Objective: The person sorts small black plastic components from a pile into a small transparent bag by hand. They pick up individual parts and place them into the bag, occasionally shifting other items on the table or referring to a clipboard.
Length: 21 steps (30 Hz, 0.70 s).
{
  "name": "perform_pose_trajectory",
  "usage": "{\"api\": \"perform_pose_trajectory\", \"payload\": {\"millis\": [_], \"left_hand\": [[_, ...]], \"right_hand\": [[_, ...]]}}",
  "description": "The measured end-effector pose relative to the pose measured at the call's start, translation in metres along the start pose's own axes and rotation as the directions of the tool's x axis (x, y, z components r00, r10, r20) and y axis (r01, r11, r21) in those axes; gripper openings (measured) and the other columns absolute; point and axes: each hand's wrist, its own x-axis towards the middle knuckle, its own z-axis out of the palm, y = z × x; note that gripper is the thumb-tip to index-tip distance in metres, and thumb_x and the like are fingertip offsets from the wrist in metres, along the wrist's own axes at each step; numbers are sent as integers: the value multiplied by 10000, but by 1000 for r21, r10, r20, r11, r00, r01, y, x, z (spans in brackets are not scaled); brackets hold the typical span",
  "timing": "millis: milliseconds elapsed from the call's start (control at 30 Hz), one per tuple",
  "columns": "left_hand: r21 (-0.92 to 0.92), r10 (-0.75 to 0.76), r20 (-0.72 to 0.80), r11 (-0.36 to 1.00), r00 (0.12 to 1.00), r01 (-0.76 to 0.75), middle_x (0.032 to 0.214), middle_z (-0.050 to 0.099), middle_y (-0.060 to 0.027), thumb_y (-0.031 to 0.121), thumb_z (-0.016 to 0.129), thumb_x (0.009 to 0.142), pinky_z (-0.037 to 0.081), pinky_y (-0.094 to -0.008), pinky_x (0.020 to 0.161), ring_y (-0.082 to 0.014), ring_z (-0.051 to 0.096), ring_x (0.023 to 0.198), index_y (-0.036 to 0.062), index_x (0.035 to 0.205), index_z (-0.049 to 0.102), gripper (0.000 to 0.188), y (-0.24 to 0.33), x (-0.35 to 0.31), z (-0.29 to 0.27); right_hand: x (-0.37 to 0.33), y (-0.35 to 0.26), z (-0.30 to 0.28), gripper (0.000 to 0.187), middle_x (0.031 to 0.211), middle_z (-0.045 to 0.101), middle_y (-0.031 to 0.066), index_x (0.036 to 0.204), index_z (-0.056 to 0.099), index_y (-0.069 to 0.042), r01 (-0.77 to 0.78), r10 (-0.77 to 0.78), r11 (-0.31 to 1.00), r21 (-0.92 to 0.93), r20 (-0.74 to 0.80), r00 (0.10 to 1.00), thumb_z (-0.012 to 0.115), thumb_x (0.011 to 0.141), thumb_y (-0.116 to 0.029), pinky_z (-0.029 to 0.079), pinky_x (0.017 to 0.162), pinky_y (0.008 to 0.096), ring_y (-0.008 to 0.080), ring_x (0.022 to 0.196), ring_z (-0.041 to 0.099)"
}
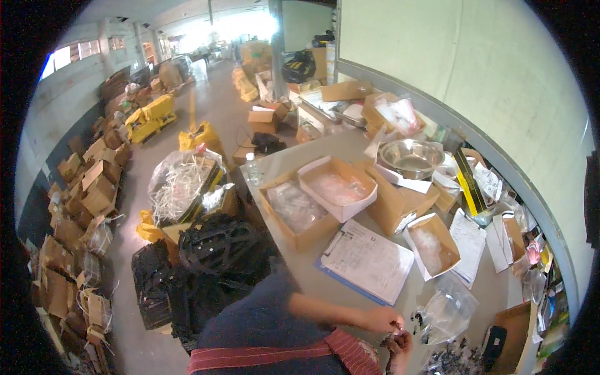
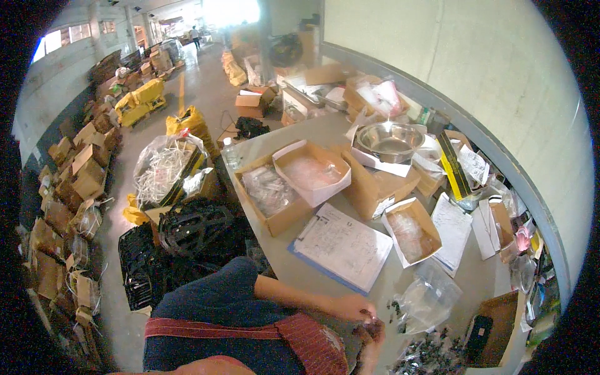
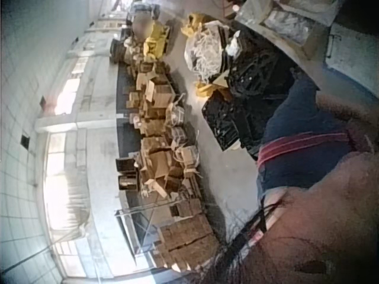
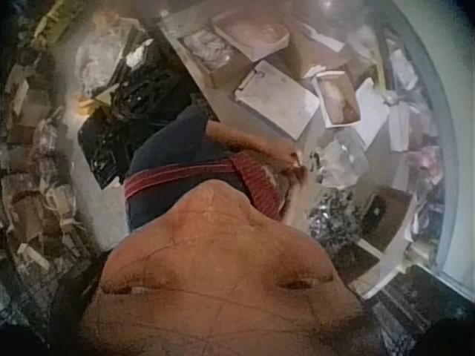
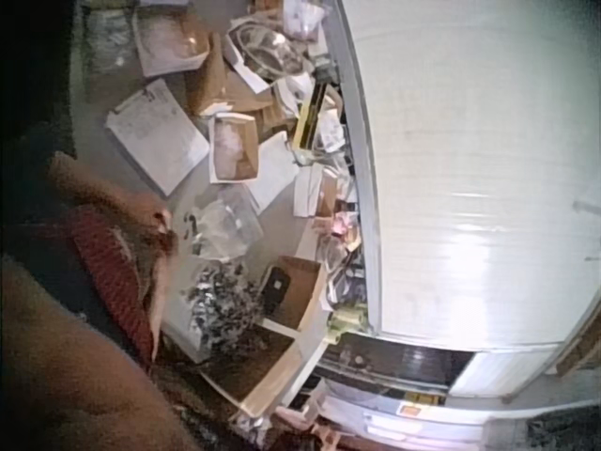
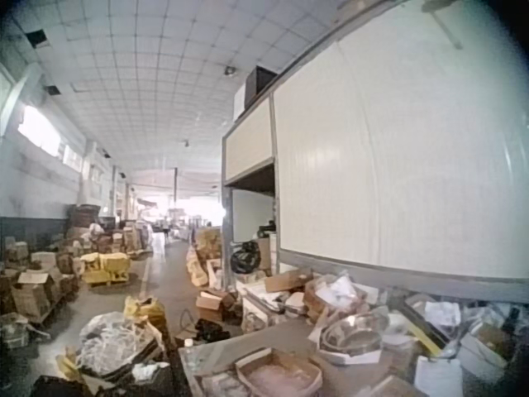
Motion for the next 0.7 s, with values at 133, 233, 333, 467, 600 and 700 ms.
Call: {"api": "perform_pose_trajectory", "payload": {"millis": [133,233,333,467,600,700], "left_hand": [[39,131,81,990,988,-134,758,619,-153,317,732,816,447,-451,637,-330,603,719,35,800,594,314,-23,0,2],[294,-96,75,953,993,70,771,636,-171,353,746,793,450,-472,645,-353,623,735,28,805,612,352,4,1,-5],[388,-171,146,916,974,102,764,636,-190,363,757,772,457,-490,654,-386,632,743,26,809,624,364,12,0,-5],[400,-21,141,916,990,-38,735,617,-199,340,735,792,464,-509,661,-420,625,741,28,817,631,331,-9,-5,4],[334,48,160,937,986,-100,884,641,-212,286,722,796,485,-514,706,-430,629,821,34,910,646,286,-11,-12,12],[351,122,200,917,972,-187,1029,624,-219,245,714,809,492,-512,755,-436,617,920,35,1006,633,299,-29,-14,21]], "right_hand": [[6,7,-2,489,1061,649,97,1255,525,-15,233,-242,950,-207,-23,970,644,786,59,507,897,384,226,982,622],[-16,-38,17,463,1073,651,112,1205,565,-18,490,-566,657,-573,54,822,627,751,48,437,1009,433,291,1088,581],[-24,-58,29,398,1059,640,145,1089,633,-22,580,-669,426,-694,189,719,633,696,36,328,1105,508,376,1178,508],[-25,-57,26,297,1009,640,150,993,670,-55,502,-637,236,-832,258,727,661,700,-10,314,1103,541,380,1148,521],[-29,-42,9,221,1022,660,145,943,686,-64,534,-591,274,-800,298,750,680,722,-58,317,1096,538,378,1163,521],[-31,-26,0,329,1029,706,119,1056,647,-21,524,-603,228,-820,304,738,689,730,-15,427,1047,482,321,1175,597]]}}
